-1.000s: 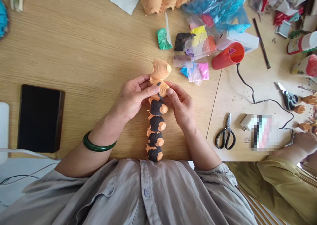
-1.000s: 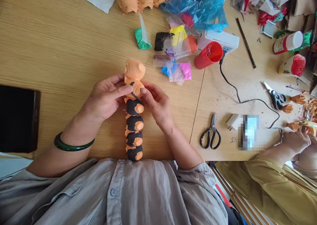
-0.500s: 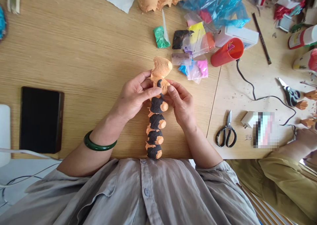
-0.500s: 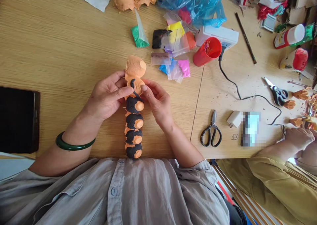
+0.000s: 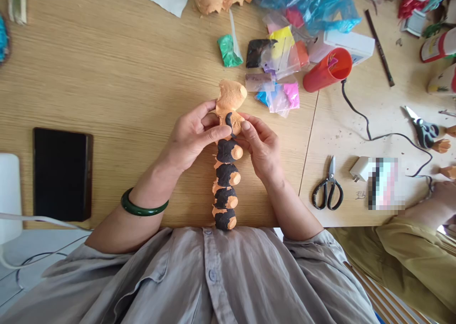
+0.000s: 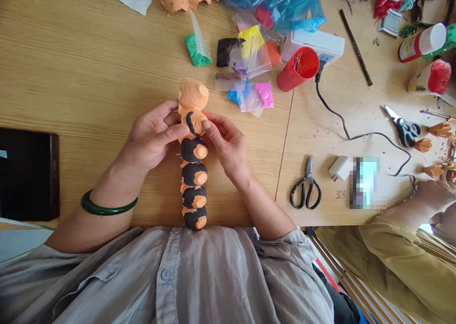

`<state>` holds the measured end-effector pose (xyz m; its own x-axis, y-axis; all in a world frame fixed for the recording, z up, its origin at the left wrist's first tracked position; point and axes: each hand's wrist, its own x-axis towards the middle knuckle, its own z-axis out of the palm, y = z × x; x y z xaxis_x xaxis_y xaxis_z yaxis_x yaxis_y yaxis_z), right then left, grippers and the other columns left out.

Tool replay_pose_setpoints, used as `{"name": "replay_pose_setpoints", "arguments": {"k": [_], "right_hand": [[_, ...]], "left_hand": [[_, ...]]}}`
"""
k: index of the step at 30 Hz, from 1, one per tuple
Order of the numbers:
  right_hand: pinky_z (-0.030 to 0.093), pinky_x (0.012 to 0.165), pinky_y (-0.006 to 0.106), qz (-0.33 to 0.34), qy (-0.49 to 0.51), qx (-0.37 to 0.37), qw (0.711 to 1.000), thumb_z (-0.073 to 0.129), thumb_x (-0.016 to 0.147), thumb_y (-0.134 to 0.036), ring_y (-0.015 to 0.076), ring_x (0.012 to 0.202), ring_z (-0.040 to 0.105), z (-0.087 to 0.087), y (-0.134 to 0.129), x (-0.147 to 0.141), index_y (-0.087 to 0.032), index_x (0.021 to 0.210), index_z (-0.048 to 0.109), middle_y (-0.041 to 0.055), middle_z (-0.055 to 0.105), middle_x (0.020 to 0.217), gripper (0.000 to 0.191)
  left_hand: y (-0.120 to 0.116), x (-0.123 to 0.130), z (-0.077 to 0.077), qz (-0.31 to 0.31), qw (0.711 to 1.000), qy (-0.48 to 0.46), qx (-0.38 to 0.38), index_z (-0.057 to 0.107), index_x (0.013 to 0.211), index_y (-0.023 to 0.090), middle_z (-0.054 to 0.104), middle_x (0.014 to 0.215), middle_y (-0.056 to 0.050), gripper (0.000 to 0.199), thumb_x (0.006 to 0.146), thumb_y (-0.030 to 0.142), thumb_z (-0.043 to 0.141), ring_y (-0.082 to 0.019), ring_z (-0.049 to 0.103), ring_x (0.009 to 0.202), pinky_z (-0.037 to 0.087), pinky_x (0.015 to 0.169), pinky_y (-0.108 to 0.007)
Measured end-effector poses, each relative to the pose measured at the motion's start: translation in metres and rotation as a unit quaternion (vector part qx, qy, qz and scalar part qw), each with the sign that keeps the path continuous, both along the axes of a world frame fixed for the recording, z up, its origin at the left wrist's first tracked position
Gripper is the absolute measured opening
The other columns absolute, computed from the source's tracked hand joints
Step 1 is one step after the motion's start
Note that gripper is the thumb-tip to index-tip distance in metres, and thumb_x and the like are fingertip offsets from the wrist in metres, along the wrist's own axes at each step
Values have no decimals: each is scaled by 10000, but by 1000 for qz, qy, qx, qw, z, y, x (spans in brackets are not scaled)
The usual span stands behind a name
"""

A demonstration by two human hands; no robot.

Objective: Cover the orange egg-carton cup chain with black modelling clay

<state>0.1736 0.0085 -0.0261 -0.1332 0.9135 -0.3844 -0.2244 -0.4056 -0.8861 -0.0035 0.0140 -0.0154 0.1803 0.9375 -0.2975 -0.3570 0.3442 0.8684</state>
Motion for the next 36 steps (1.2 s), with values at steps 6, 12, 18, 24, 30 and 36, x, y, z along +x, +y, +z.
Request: {"name": "replay_pose_setpoints", "arguments": {"k": [6,12,18,24,30,36], "right_hand": [[708,999,406,41,-33,19,998,824,890,-736,251,1153,808,8,1,6,-281,1223,792,41,839,1217,565],[713,1017,408,53,-55,82,994,940,823,-623,258,1253,778,14,8,16,-326,1265,779,48,740,1483,556],[728,1004,419,97,-43,104,989,981,799,-554,250,1212,779,13,14,19,-321,1255,791,52,729,1462,546],[734,978,392,130,-54,112,984,1019,739,-554,254,1186,788,9,20,25,-307,1304,790,64,730,1430,658],[745,893,351,135,-64,94,984,1072,657,-514,257,1169,788,-1,27,32,-290,1268,764,55,736,1324,721],[759,879,362,131,-79,96,984,1089,645,-437,272,1190,781,-5,28,33,-287,1076,749,44,740,1279,568]], "left_hand": [[3,-5,0,9,999,0,-39,770,1161,238,823,935,-7,530,700,285,1026,-207,801,856,635,756,-275],[3,-4,-3,57,997,-27,-39,784,1216,248,851,931,5,595,680,245,1043,-178,794,808,651,774,-283],[2,-4,-5,42,998,6,-40,769,1226,267,858,938,-1,607,692,286,1057,-238,824,851,686,768,-339],[0,-1,-6,46,998,23,-38,750,1300,253,855,946,-6,666,708,257,1055,-252,838,888,675,769,-325],[-2,0,-6,32,998,29,-45,759,1287,241,857,965,-20,641,718,258,1054,-268,843,914,675,745,-316],[-3,2,-5,30,998,45,-42,762,1326,227,858,974,-26,688,709,279,1063,-273,832,911,674,759,-338]]}}
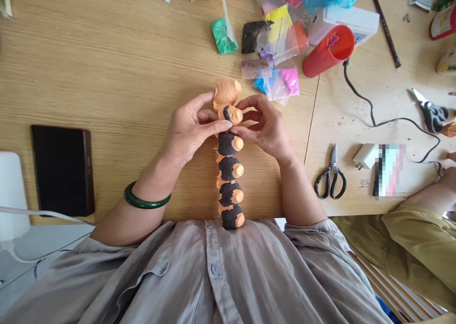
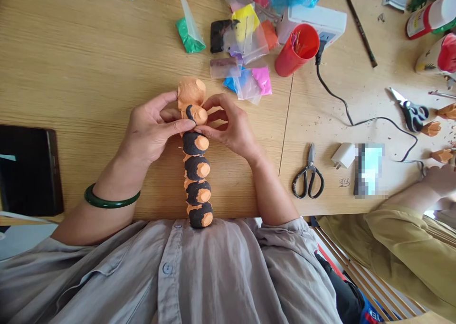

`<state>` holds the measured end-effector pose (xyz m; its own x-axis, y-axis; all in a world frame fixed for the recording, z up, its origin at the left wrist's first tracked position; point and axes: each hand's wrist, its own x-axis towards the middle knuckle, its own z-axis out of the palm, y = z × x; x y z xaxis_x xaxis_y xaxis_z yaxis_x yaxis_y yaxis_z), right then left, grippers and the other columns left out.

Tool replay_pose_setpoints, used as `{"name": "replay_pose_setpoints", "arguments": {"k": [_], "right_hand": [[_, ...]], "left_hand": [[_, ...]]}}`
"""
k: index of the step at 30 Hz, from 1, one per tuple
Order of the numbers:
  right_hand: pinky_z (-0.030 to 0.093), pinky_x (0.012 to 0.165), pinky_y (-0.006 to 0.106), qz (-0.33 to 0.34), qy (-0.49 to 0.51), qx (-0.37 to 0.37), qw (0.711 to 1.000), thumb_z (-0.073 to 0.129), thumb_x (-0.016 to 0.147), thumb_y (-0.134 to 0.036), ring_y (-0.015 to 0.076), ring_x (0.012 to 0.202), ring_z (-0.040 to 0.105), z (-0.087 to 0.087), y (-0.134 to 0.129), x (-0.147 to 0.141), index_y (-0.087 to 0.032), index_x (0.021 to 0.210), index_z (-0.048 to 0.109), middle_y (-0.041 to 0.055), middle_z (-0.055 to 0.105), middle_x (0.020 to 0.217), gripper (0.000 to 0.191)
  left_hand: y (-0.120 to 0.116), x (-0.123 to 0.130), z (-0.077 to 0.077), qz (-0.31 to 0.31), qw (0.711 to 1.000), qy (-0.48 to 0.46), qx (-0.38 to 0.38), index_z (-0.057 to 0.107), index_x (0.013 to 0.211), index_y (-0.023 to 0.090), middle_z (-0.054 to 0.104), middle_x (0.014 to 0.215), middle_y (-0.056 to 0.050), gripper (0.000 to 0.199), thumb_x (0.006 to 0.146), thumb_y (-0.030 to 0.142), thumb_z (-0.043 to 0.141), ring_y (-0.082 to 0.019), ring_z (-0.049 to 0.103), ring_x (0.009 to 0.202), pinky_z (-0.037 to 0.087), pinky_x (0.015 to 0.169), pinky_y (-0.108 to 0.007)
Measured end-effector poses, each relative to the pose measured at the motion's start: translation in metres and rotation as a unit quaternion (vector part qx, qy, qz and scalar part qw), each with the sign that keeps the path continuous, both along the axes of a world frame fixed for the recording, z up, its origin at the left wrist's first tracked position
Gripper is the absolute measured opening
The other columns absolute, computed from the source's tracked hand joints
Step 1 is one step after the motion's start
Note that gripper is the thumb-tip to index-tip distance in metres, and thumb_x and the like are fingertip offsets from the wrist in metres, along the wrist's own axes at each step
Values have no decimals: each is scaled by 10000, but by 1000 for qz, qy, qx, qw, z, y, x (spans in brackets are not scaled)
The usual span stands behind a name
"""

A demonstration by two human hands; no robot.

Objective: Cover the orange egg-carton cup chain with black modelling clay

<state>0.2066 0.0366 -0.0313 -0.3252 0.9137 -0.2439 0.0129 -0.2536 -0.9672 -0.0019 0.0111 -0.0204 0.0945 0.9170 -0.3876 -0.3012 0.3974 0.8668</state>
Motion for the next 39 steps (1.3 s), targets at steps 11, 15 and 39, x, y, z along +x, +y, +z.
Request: {"name": "replay_pose_setpoints", "arguments": {"k": [11,15,39], "right_hand": [[740,836,332,2,-28,50,998,1022,710,-610,227,1072,794,9,-5,0,-278,1143,800,56,773,1264,589],[721,830,298,6,-25,58,998,979,730,-685,207,1070,774,3,-4,-2,-282,1175,802,45,768,1289,626],[677,1024,379,-2,70,77,995,983,781,-608,230,1153,743,-16,1,-7,-264,1224,809,73,740,1354,588]], "left_hand": [[6,-5,-3,-39,997,-68,-25,775,1187,235,839,990,-35,530,714,232,1013,-272,835,938,682,804,-340],[7,-8,-2,-67,993,-88,-28,759,1201,212,831,1016,-57,575,698,256,1034,-299,838,1001,680,789,-328],[8,-7,-7,-63,992,-107,6,764,1293,245,840,1126,-63,697,679,337,1080,-396,793,1241,691,890,-394]]}}
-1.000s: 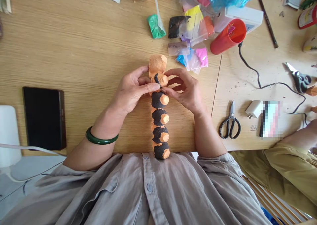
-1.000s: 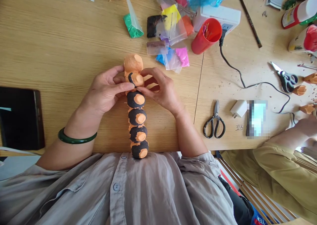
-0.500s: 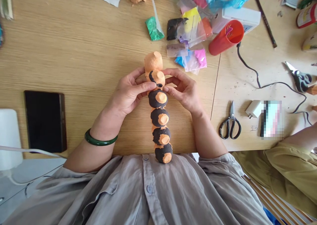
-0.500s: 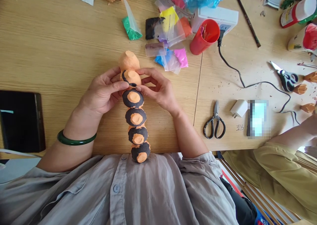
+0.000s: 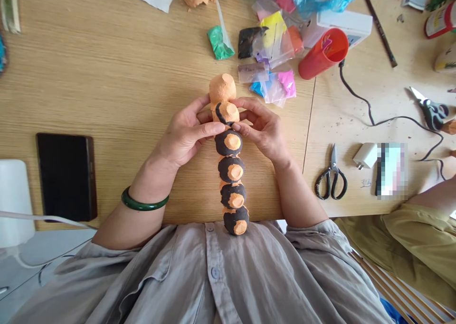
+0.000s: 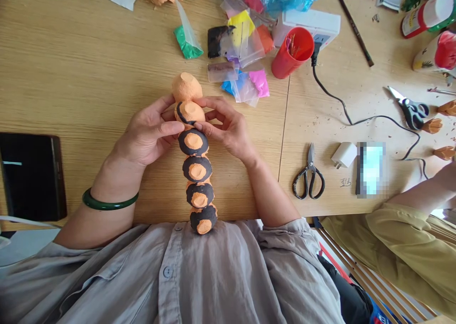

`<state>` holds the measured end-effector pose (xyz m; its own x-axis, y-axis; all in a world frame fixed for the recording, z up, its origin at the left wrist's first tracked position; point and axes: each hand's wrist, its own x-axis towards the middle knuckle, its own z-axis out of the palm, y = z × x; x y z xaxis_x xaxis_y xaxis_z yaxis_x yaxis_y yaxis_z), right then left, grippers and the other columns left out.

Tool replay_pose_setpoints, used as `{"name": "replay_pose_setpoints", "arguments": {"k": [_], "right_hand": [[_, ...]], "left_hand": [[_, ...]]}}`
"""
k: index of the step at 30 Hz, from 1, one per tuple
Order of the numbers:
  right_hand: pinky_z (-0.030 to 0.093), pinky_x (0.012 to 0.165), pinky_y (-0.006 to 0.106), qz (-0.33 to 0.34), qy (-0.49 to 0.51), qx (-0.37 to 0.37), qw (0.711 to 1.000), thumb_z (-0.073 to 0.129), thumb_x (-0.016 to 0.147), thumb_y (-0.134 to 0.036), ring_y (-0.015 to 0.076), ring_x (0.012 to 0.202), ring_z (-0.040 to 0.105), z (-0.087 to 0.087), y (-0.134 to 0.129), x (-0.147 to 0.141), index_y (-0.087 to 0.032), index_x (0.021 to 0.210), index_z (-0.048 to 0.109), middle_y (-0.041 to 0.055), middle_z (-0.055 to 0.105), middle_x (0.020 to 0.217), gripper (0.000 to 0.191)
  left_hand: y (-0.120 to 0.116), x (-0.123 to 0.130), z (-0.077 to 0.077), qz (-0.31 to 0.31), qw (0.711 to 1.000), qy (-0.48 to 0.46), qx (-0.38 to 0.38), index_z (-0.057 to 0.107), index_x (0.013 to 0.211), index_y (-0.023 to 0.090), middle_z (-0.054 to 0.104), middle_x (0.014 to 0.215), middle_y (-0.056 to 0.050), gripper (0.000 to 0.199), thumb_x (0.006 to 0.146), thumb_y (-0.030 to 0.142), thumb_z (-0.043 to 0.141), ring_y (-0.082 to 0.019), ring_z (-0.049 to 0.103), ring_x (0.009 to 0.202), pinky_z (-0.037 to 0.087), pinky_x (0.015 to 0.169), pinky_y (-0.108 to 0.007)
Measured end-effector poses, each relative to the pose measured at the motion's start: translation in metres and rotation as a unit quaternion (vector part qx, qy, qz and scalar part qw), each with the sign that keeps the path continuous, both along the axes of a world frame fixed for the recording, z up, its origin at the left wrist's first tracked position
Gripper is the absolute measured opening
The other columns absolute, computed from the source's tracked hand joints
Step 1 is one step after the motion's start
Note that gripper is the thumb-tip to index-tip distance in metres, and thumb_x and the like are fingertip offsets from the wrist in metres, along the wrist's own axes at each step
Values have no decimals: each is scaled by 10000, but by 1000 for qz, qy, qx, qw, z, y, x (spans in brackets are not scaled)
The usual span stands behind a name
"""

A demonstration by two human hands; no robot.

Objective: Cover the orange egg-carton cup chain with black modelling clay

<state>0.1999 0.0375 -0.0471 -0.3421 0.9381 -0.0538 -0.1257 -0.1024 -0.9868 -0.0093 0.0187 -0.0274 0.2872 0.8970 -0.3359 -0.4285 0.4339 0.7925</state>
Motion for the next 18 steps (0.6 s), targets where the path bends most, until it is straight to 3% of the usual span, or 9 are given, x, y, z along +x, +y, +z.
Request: {"name": "replay_pose_setpoints", "arguments": {"k": [6,9,11,14,18], "right_hand": [[674,990,348,-14,4,-27,1000,990,784,-565,201,1119,732,4,-5,-6,-271,1211,805,54,718,1344,551],[682,919,318,-56,61,-99,992,965,809,-564,184,1071,737,11,-9,-11,-289,1165,790,28,756,1276,483],[679,836,293,-74,101,-172,977,964,809,-548,171,974,737,16,-13,-14,-276,1076,791,17,782,1119,419],[657,770,269,-46,129,-265,954,999,761,-497,151,849,723,21,-16,-17,-229,978,792,7,777,929,402],[628,746,259,-27,127,-271,954,1041,697,-497,132,791,709,24,-17,-16,-210,921,770,-11,769,874,454]], "left_hand": [[0,-4,-6,34,996,65,51,815,1258,278,843,1180,-31,656,666,301,1097,-320,799,1179,674,950,-393],[1,-5,-6,76,989,94,83,827,1252,317,811,1312,-16,646,667,296,1100,-342,741,1311,665,958,-380],[1,-5,-5,97,987,103,82,828,1229,326,810,1291,-17,651,643,295,1110,-358,715,1368,660,955,-366],[1,-5,-7,94,990,92,47,783,1307,329,826,1108,-18,778,608,323,1124,-367,766,1293,662,941,-378],[1,-10,-11,91,988,111,60,649,1514,353,835,1131,-22,1053,585,316,1144,-353,809,1199,677,927,-388]]}}
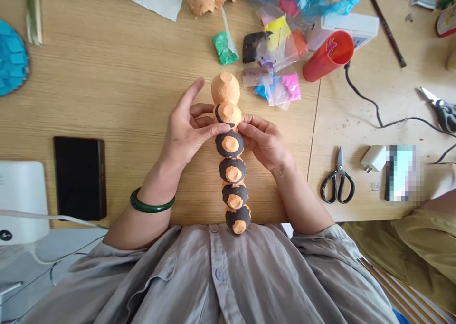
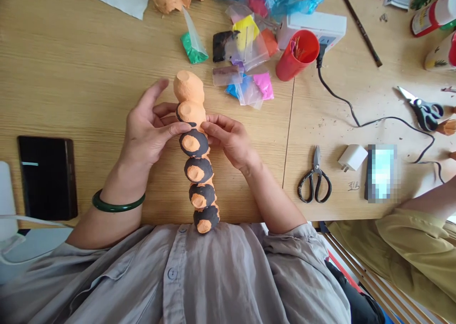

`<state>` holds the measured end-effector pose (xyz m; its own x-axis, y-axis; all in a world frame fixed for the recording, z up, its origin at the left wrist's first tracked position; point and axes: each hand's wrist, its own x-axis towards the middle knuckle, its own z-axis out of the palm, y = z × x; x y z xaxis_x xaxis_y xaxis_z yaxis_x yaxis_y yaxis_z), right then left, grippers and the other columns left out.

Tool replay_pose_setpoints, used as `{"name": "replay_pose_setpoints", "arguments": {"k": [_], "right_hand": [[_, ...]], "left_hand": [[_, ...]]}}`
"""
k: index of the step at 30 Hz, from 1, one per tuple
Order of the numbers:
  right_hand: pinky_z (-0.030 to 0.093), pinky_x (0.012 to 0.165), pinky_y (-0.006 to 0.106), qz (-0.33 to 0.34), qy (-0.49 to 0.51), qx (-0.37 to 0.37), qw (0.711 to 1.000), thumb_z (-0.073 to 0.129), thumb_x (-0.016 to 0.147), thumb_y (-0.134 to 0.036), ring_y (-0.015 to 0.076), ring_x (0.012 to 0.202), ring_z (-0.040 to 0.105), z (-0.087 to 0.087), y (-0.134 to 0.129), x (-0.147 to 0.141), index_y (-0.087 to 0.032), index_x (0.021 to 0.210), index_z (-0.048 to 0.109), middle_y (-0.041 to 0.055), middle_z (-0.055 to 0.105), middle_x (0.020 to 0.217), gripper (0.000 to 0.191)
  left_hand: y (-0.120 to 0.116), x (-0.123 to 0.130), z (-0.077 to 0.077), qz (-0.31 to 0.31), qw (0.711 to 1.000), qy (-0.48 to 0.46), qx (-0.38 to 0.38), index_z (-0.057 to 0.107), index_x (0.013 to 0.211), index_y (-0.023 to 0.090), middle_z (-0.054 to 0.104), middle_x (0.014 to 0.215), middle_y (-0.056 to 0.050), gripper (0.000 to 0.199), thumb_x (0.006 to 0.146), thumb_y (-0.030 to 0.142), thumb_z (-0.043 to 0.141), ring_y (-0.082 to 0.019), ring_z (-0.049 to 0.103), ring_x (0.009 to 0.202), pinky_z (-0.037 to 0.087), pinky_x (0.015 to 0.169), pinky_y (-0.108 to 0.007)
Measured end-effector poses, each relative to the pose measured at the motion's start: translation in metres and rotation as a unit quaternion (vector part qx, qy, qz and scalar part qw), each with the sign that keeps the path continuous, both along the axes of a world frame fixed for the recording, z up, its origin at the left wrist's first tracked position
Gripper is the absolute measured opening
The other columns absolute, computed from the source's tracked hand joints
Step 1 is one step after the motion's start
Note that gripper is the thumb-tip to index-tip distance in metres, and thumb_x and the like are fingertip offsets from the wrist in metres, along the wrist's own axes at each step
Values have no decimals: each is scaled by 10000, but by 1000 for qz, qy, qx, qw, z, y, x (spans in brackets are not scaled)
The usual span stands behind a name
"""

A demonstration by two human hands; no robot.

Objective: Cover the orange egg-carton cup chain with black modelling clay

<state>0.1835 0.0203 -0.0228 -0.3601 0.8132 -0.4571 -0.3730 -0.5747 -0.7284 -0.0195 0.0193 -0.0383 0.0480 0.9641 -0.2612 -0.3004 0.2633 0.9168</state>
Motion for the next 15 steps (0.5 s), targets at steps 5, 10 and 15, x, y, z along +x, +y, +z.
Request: {"name": "replay_pose_setpoints", "arguments": {"k": [5,10,15], "right_hand": [[605,707,260,-13,-27,43,999,1038,660,-600,117,713,662,5,1,-1,-218,761,701,-42,693,754,519],[577,715,270,-18,-71,76,994,999,691,-667,113,705,618,8,-2,-5,-218,732,692,-41,651,716,546],[542,715,280,-16,-94,108,990,961,730,-698,117,705,581,6,-3,-6,-217,705,673,-36,616,694,561]], "left_hand": [[2,-8,-5,-9,995,70,72,678,1505,385,827,1279,-18,1016,602,339,1141,-260,845,991,698,844,-343],[1,-5,0,-26,993,55,100,770,1426,364,817,1367,-23,866,636,313,1123,-204,818,873,704,816,-357],[-3,0,12,-21,998,28,58,817,1345,423,737,1530,77,714,705,218,1059,-179,772,873,678,778,-329]]}}
